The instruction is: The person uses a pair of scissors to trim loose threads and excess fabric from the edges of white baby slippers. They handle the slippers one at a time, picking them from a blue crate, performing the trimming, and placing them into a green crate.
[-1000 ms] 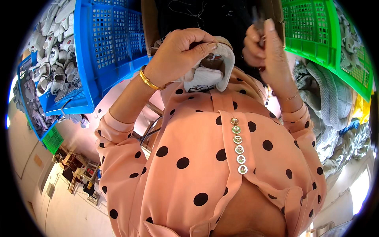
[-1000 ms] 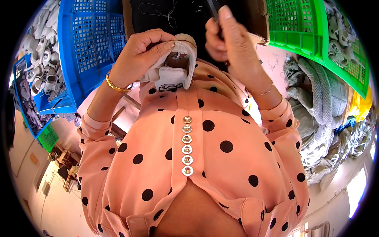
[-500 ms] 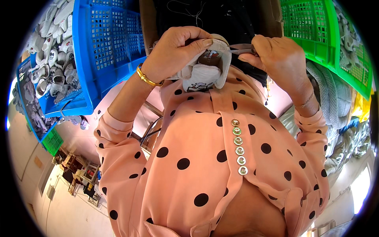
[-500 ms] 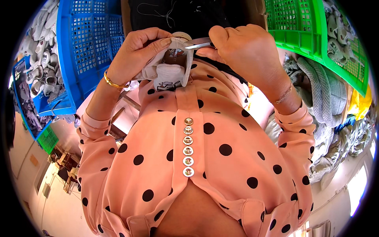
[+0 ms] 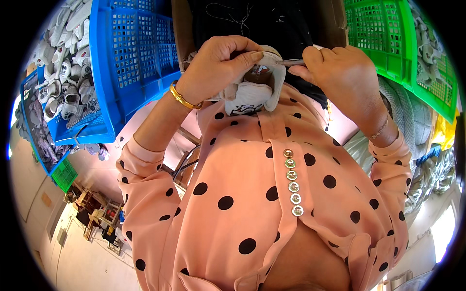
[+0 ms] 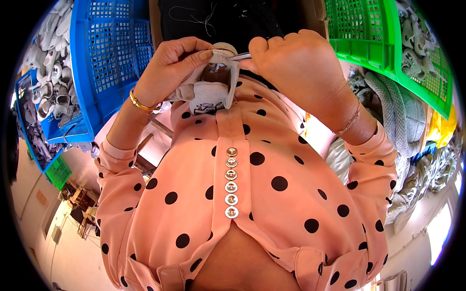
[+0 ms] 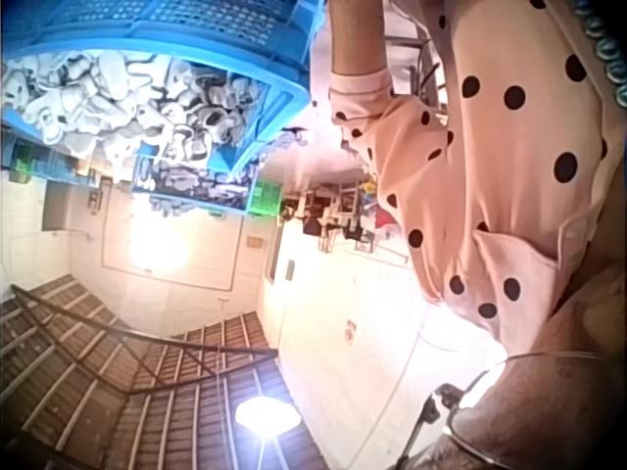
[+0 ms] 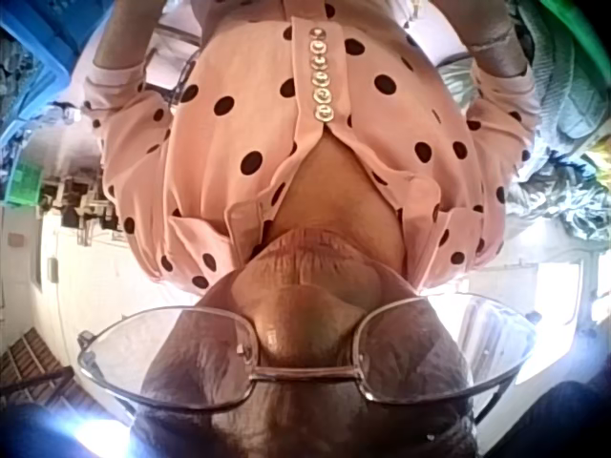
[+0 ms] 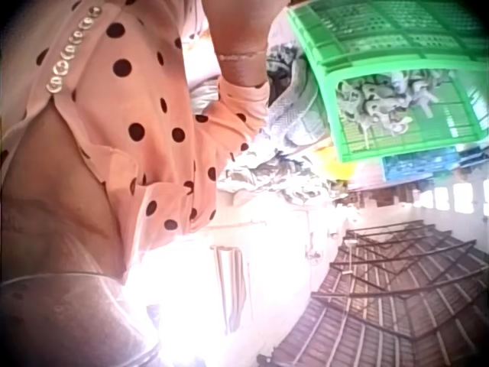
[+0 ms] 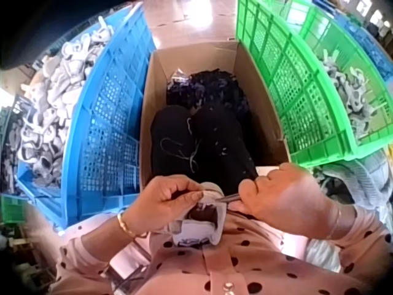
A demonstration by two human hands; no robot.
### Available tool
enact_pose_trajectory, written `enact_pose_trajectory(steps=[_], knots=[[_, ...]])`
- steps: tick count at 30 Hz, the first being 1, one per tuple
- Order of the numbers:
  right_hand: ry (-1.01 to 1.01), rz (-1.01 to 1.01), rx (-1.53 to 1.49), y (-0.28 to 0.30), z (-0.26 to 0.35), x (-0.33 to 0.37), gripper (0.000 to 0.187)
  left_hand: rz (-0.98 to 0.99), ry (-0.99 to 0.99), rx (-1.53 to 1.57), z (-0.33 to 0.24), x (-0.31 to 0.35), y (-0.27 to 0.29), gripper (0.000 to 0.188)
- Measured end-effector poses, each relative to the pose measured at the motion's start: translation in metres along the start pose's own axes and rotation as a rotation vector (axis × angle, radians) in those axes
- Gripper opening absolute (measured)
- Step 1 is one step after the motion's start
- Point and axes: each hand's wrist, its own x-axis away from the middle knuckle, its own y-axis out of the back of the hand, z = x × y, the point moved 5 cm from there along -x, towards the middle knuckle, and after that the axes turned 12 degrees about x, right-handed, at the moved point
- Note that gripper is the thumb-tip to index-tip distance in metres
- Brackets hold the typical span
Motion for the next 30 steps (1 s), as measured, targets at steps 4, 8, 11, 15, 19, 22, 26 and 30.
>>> enact_pose_trajectory(steps=[4,8,11,15,19,22,26,30], knots=[[-0.038,-0.067,-0.107,-0.001,-0.006,0.001,0.042,-0.002,-0.013,-0.005,0.001,0.001,0.0,0.023],[-0.011,-0.112,-0.13,-0.004,-0.007,0.001,0.041,-0.022,-0.071,-0.03,0.001,-0.001,0.002,0.02],[0.01,-0.113,-0.065,-0.005,-0.006,0.0,0.041,-0.021,-0.064,-0.018,-0.001,-0.002,0.0,0.02],[0.021,-0.103,-0.033,-0.009,-0.007,0.001,0.041,-0.023,-0.064,-0.021,-0.002,-0.002,-0.001,0.02],[0.032,-0.106,-0.03,-0.01,-0.008,0.001,0.041,-0.021,-0.066,-0.02,-0.001,-0.002,-0.001,0.02],[0.037,-0.106,-0.034,-0.011,-0.007,0.0,0.041,-0.021,-0.075,-0.03,-0.001,-0.002,-0.001,0.02],[0.023,-0.145,-0.077,-0.014,-0.007,0.001,0.042,-0.026,-0.075,-0.032,-0.004,-0.001,-0.001,0.02],[-0.016,-0.113,-0.174,-0.019,-0.009,0.004,0.04,-0.001,-0.039,-0.025,-0.004,0.0,-0.002,0.021]])
